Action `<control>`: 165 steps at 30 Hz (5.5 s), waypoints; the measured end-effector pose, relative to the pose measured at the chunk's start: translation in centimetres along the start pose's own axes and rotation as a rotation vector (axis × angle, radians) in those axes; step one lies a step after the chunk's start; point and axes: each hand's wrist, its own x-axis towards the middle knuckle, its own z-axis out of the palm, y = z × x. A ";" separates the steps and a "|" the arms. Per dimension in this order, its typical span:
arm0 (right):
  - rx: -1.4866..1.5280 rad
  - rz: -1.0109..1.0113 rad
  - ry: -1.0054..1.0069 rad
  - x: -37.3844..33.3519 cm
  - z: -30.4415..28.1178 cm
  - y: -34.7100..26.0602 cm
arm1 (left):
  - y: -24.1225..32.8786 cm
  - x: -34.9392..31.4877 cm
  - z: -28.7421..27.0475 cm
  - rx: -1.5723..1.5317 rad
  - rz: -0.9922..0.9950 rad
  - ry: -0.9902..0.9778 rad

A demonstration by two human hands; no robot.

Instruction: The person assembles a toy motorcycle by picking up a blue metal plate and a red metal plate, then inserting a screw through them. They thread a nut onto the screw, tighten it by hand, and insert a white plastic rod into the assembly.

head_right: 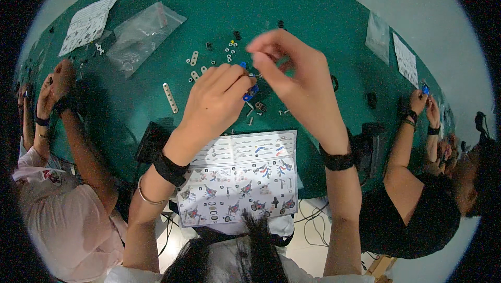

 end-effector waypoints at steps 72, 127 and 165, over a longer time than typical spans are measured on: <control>-0.274 -0.589 0.228 0.2 1.6 6.5 | -1.6 1.0 -0.9 -0.558 -0.522 0.141; -0.140 -0.281 0.086 -5.3 -0.5 8.3 | -1.5 -0.1 -0.4 -0.106 0.100 0.039; -0.022 0.016 0.041 -4.7 -1.9 10.2 | -2.0 0.1 -0.3 -0.107 0.100 0.024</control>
